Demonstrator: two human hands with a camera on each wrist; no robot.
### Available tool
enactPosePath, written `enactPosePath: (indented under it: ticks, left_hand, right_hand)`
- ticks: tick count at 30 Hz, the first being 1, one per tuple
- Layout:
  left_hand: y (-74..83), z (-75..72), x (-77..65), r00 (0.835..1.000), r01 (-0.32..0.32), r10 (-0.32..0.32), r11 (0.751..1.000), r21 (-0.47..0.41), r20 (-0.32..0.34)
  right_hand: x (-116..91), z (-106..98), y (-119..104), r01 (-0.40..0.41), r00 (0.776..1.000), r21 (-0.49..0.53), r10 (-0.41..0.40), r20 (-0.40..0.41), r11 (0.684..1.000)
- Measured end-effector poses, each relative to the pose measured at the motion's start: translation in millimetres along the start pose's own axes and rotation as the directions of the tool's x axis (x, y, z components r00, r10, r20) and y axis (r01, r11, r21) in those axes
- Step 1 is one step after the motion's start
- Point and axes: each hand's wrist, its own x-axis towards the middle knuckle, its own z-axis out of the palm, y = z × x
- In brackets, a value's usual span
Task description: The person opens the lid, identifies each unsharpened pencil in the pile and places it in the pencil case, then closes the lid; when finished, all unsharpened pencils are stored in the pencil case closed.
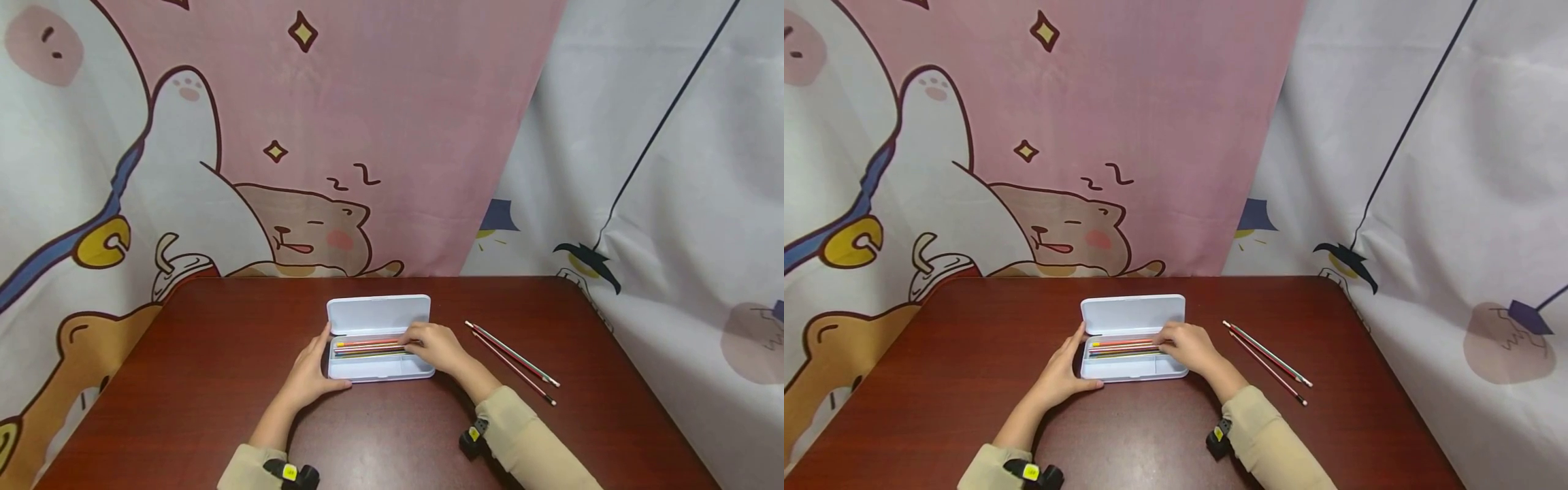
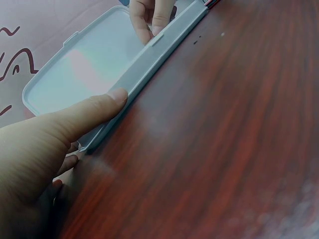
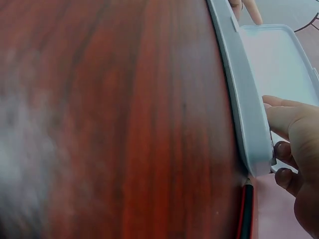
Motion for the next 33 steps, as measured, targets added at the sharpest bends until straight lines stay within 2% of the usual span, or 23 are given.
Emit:
enactPosePath:
  ticks: [6, 14, 23, 33]
  left_hand:
    - [0.4, 0.0, 0.1, 1.0, -0.005, 0.005, 1.0, 0.0, -0.005]
    - [1.3, 0.9, 0.0, 1.0, -0.001, 0.001, 1.0, -0.003, -0.001]
    - [2.2, 0.8, 0.1, 1.0, 0.027, -0.027, 1.0, -0.007, 0.017]
    - [-0.2, 0.5, 0.4, 1.0, 0.02, -0.02, 1.0, -0.013, 0.012]
  right_hand:
    - [-1.3, 4.3, 2.3, -0.02, 1.0, 0.002, 0.019, 0.016, 1.0]
    - [-3.9, 2.8, 1.6, -0.03, 1.0, 0.001, 0.03, -0.004, 1.0]
    - [-0.5, -20.5, -6.2, 0.001, 0.991, 0.05, 0.006, -0.134, 0.999]
    - [15.6, -56.2, -13.7, 0.106, 0.959, 0.094, -0.076, -0.274, 0.99]
